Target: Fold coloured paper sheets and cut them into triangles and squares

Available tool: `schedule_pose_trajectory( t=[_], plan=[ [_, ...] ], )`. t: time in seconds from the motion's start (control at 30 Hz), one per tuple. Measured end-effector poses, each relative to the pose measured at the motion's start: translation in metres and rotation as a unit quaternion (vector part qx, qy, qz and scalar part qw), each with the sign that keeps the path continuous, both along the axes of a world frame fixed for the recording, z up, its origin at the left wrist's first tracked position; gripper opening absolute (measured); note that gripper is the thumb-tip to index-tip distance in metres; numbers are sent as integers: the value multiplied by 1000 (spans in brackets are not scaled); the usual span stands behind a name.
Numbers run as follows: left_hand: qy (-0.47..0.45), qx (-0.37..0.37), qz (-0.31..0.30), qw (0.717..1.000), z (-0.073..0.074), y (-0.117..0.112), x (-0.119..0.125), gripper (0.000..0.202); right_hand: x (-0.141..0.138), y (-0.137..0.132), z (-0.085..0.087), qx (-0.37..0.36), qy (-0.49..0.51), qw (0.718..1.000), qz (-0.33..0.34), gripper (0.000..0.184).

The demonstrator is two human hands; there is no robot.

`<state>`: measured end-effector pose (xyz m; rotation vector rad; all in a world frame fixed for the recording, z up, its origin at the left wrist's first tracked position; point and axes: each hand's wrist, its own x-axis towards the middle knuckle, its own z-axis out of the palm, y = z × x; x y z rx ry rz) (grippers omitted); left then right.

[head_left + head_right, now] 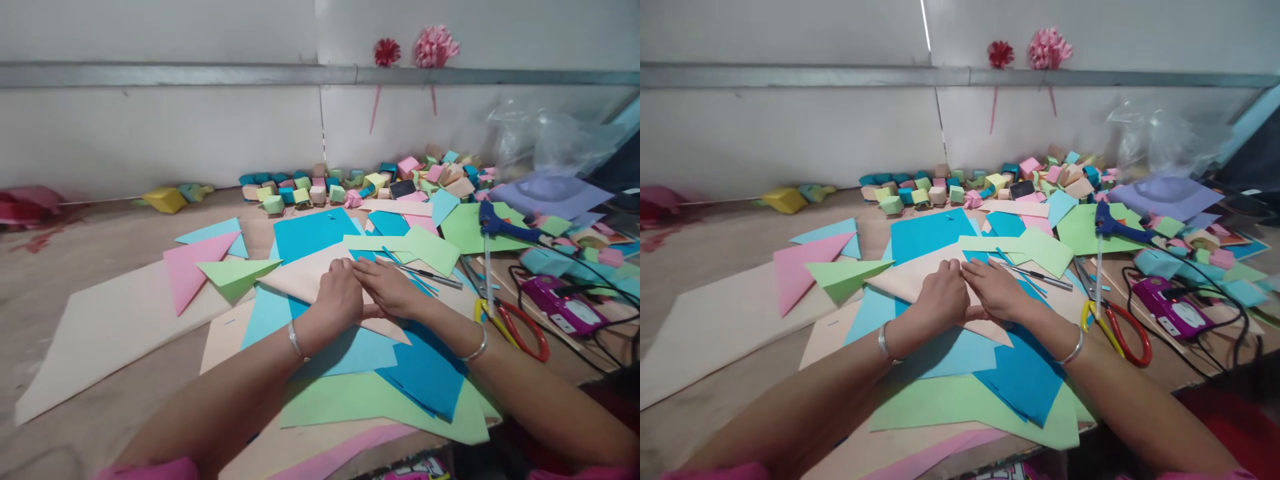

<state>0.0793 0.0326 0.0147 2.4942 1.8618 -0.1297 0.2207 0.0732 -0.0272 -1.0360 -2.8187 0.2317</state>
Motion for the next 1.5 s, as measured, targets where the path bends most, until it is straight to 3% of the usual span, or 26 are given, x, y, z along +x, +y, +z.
schedule_pose_trajectory(
  t=[0.13,0.23,0.33,0.47,0.7,0.97,1.2,1.33,1.4,1.5],
  plan=[
    [18,24,0,1000,-8,-8,-1,101,7,-4,-7,10,-18,1000,0,50],
    [4,38,9,999,-20,-12,-7,107,10,-4,-12,31,-23,999,27,63],
    [-32,34,9,999,-35,-14,-18,104,12,-5,-16,50,-25,998,43,71],
    [-82,28,-24,996,-48,-16,-34,92,12,-7,-17,70,-27,996,42,64],
    [-68,-6,-53,996,-43,-24,-80,78,10,-7,-16,95,-30,994,34,51],
    [-68,1,-22,997,-43,-42,-140,75,12,-3,-27,117,-25,992,37,50],
    [-40,14,-8,999,-42,-64,-180,77,12,-3,-25,111,-23,993,35,52],
    [-33,75,-27,996,-32,-67,-164,78,10,-5,-22,107,-26,994,29,53],
    [-42,89,-79,992,-26,-66,-140,79,9,-6,-20,104,-32,994,27,53],
    [-54,46,-172,983,-23,-67,-102,82,8,-6,-17,99,-35,994,23,52]
  ],
)
